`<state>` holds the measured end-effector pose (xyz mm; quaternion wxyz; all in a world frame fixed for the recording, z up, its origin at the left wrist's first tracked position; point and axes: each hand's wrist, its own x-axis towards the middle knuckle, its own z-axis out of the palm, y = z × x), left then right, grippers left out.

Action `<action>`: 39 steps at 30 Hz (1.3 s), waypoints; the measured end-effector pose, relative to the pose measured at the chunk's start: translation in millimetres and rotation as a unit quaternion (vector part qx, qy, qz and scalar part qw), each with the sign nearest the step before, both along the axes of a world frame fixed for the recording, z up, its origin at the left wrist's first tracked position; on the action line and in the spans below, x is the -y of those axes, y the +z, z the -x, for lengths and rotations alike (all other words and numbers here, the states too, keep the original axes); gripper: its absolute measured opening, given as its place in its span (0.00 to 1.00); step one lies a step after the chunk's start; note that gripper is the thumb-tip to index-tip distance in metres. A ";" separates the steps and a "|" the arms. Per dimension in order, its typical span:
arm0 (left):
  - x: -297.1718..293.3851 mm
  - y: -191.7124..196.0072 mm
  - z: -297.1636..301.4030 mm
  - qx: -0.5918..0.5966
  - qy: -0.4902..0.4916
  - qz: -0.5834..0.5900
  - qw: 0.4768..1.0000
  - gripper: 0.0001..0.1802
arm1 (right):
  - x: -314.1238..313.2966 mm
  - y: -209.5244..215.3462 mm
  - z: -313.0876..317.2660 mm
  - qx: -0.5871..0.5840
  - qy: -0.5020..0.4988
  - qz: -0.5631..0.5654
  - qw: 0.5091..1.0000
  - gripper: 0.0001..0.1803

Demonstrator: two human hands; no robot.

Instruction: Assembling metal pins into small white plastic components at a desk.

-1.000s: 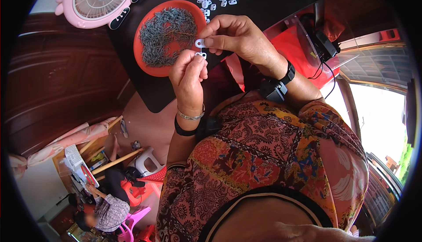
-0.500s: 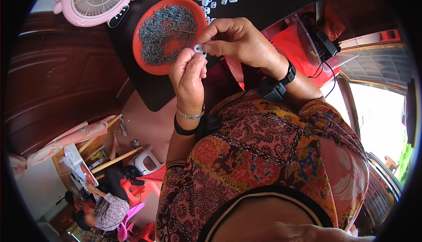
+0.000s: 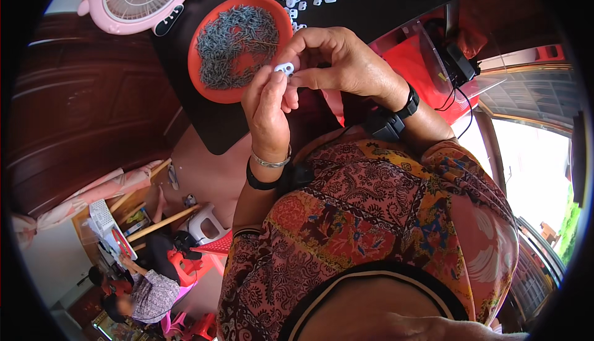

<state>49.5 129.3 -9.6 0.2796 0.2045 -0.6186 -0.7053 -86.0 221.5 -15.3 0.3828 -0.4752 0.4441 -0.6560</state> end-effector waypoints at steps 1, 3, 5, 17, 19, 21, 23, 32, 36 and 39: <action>1.6 -0.1 0.1 0.003 -0.013 -0.006 1.000 0.13 | -0.6 0.8 0.2 0.000 0.000 0.000 1.000 0.12; 1.9 -0.2 0.2 0.005 -0.027 -0.012 1.000 0.13 | -1.5 2.5 1.1 -0.013 0.006 -0.010 1.000 0.10; 0.5 -0.1 0.4 -0.006 -0.041 0.001 0.999 0.12 | -1.3 1.2 1.8 0.003 0.004 -0.009 1.000 0.09; 1.0 -1.3 0.1 -0.004 -0.055 0.008 0.998 0.13 | 0.0 1.2 -0.9 -0.002 -0.059 0.007 0.998 0.07; 1.3 -2.1 0.3 -0.005 -0.052 0.005 0.999 0.13 | 0.1 0.8 -0.7 -0.002 -0.057 0.010 0.998 0.06; 0.6 -1.6 0.1 -0.006 -0.049 0.003 0.999 0.12 | -0.6 0.0 0.0 0.010 -0.021 0.000 1.000 0.08; -1.2 0.8 -0.2 0.015 -0.009 -0.003 1.000 0.12 | -1.0 1.0 -0.4 -0.055 -0.043 0.006 0.998 0.09; 0.6 -0.4 -0.1 0.012 -0.001 -0.030 0.999 0.13 | -2.1 8.4 -3.4 -0.200 -0.107 -0.001 0.974 0.14; 0.9 -2.6 0.7 0.016 0.004 -0.022 1.000 0.13 | -2.3 7.9 -2.8 -0.210 -0.103 -0.003 0.972 0.14; -0.7 -4.1 1.3 0.019 0.015 -0.015 1.000 0.13 | -0.2 6.2 -5.2 -0.259 -0.134 0.029 0.956 0.15</action>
